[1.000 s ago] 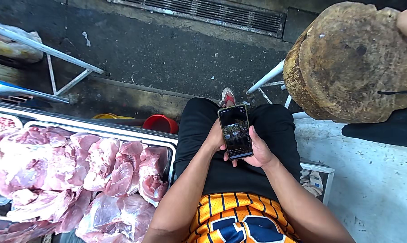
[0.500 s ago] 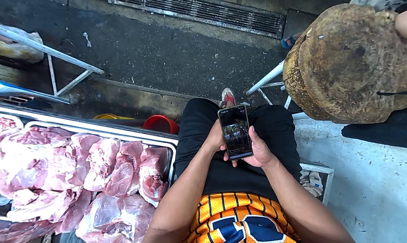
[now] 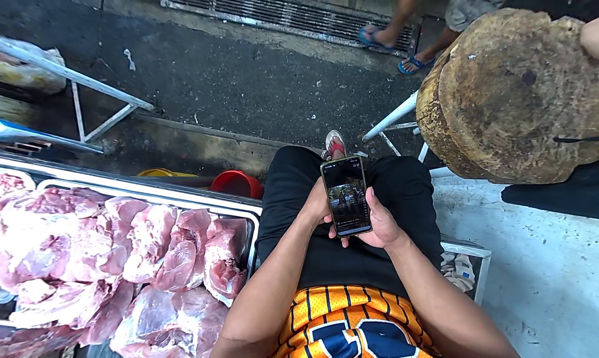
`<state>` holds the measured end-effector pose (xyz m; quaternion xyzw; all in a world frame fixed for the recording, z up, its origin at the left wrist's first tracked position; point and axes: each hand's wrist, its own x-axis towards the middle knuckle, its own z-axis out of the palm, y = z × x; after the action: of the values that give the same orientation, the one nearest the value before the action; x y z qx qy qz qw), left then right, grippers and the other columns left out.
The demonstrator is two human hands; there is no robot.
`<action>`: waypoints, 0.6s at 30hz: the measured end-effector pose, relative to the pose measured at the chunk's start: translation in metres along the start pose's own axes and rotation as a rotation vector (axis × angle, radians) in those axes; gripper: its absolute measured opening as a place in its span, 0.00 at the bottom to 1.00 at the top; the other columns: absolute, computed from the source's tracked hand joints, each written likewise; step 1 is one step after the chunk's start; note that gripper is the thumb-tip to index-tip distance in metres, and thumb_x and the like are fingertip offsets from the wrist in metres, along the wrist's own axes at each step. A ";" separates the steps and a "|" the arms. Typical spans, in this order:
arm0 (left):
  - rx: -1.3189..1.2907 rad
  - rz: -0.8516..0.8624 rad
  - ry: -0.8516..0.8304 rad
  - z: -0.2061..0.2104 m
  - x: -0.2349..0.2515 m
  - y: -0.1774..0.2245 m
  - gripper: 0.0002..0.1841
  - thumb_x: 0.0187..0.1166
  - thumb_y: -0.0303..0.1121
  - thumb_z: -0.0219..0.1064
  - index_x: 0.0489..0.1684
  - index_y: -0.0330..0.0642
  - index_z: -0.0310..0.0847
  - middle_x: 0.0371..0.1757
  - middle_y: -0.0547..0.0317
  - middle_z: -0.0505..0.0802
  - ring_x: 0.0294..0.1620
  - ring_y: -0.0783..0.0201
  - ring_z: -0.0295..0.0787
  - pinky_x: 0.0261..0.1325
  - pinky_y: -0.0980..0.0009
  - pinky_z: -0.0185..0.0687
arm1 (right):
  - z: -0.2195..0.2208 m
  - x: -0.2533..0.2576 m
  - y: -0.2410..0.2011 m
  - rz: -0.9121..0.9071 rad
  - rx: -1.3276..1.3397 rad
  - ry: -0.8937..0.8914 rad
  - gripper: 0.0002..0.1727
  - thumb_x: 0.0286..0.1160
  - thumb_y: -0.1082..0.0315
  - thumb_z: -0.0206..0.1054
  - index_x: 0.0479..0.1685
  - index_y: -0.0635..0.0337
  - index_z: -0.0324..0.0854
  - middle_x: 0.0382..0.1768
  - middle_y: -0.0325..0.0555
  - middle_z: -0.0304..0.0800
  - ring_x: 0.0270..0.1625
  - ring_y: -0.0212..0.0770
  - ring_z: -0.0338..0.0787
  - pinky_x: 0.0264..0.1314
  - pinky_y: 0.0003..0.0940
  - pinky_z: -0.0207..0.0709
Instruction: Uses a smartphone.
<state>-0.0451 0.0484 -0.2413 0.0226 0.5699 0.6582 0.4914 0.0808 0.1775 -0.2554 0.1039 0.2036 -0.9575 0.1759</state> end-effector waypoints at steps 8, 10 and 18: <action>-0.091 -0.027 0.099 0.010 -0.011 0.005 0.15 0.87 0.32 0.57 0.68 0.41 0.75 0.47 0.57 0.94 0.47 0.68 0.92 0.55 0.65 0.91 | 0.017 -0.003 0.001 0.017 -0.110 0.080 0.51 0.69 0.17 0.47 0.76 0.50 0.72 0.63 0.64 0.88 0.48 0.59 0.95 0.35 0.47 0.90; -0.139 -0.001 0.082 0.011 -0.010 0.007 0.15 0.84 0.31 0.58 0.65 0.39 0.77 0.45 0.56 0.95 0.45 0.66 0.94 0.54 0.63 0.92 | 0.017 -0.002 -0.001 0.018 -0.105 0.066 0.49 0.68 0.17 0.48 0.75 0.47 0.75 0.62 0.62 0.90 0.49 0.59 0.95 0.36 0.47 0.91; -0.056 0.106 -0.032 0.005 -0.008 0.002 0.12 0.79 0.33 0.63 0.56 0.40 0.82 0.39 0.59 0.95 0.37 0.67 0.92 0.52 0.66 0.90 | 0.014 -0.002 0.001 -0.016 -0.070 0.076 0.48 0.69 0.17 0.47 0.72 0.47 0.80 0.62 0.64 0.90 0.52 0.61 0.95 0.39 0.49 0.91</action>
<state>-0.0395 0.0470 -0.2334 0.0497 0.5412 0.6986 0.4654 0.0811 0.1714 -0.2426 0.1322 0.2445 -0.9465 0.1640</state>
